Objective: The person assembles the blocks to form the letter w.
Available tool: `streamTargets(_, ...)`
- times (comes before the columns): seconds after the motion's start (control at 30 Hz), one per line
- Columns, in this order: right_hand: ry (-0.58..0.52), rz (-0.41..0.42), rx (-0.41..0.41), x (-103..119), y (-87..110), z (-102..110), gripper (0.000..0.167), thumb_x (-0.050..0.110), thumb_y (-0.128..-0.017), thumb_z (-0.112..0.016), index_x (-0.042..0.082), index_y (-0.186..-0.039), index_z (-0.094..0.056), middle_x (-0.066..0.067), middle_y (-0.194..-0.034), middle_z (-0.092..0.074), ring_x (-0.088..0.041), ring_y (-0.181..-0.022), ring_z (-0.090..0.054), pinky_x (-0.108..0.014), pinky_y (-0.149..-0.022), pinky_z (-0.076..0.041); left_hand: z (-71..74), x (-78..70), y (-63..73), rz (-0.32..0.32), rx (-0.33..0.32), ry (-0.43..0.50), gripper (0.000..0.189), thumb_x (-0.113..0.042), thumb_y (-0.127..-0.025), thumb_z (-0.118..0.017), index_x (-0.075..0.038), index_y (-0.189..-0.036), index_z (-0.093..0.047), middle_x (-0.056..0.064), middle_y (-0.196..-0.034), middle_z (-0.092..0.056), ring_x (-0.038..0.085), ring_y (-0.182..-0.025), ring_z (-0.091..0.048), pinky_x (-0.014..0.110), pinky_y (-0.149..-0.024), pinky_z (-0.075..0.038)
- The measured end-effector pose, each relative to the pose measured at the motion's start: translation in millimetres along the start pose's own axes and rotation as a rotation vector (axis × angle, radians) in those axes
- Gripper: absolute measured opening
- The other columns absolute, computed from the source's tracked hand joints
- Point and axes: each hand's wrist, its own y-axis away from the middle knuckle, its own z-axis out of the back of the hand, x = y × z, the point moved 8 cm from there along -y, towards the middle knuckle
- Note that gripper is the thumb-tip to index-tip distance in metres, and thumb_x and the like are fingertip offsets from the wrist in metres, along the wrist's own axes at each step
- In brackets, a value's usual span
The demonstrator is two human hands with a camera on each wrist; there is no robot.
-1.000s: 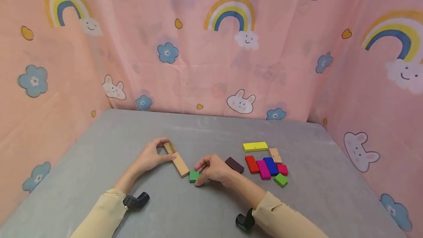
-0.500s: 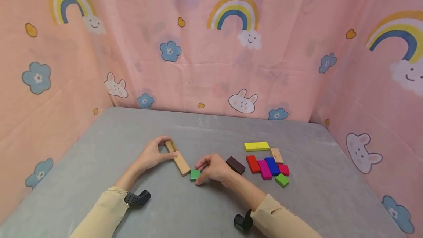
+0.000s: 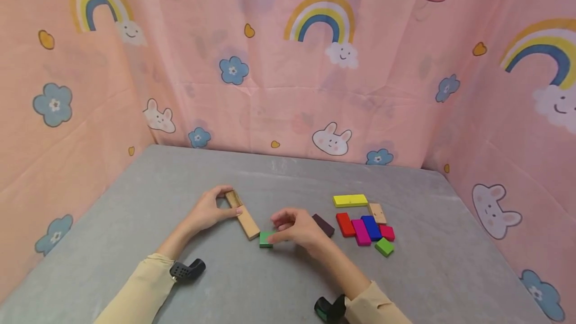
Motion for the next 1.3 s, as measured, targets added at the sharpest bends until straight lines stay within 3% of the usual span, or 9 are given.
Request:
streamTargets(0.17,0.051,0.103,-0.022,7,12.0,28,0.044,0.016,-0.079,-0.085,0.001,-0.117,-0.066,-0.017,-0.115,-0.061,-0.031,-0.104,-0.055,-0.037,-0.082,-0.047,-1.2,-2.8,-0.3,-0.012,0.003,0.003,0.072,-0.039,-0.078,-0.085,-0.01,-0.138,-0.056,0.009,-0.126,-0.055,0.031,-0.12,-0.043,0.056,-0.101,-0.029)
streamTargets(0.37,0.111,0.178,-0.061,8,21.6,71,0.039,0.014,-0.083,-0.082,-0.002,-0.115,-0.066,-0.022,-0.116,-0.06,-0.038,-0.109,-0.053,-0.033,-0.084,-0.049,-3.0,-3.2,-1.3,-0.012,0.011,0.011,0.072,-0.039,-0.078,-0.084,-0.011,-0.138,-0.056,0.008,-0.126,-0.055,0.03,-0.12,-0.043,0.055,-0.102,-0.026)
streamTargets(0.57,0.183,0.21,0.005,0,26.7,101,0.044,0.014,-0.082,-0.082,-0.002,-0.119,-0.066,-0.021,-0.124,-0.059,-0.04,-0.113,-0.053,-0.033,-0.083,-0.052,-1.9,-4.4,-2.1,-0.013,0.011,0.016,0.072,-0.038,-0.078,-0.085,-0.011,-0.138,-0.056,0.01,-0.127,-0.055,0.031,-0.121,-0.042,0.055,-0.102,-0.026)
streamTargets(0.97,0.213,0.207,0.168,-18,24.2,105,0.057,0.005,-0.077,-0.084,0.002,-0.13,-0.062,-0.019,-0.124,-0.058,-0.04,-0.107,-0.052,-0.032,-0.083,-0.048,0.6,-0.5,0.7,-0.016,-0.007,0.023,0.073,-0.039,-0.077,-0.086,-0.011,-0.138,-0.056,0.009,-0.129,-0.055,0.029,-0.122,-0.046,0.052,-0.099,-0.036)
streamTargets(1.3,0.253,0.192,0.186,-25,20.4,105,0.069,0.003,-0.073,-0.087,0.007,-0.136,-0.059,-0.019,-0.118,-0.056,-0.037,-0.103,-0.049,-0.032,-0.08,-0.046,-0.2,2.0,1.0,0.005,-0.003,0.026,0.074,-0.04,-0.077,-0.085,-0.012,-0.139,-0.055,0.01,-0.131,-0.054,0.03,-0.124,-0.044,0.054,-0.1,-0.035)
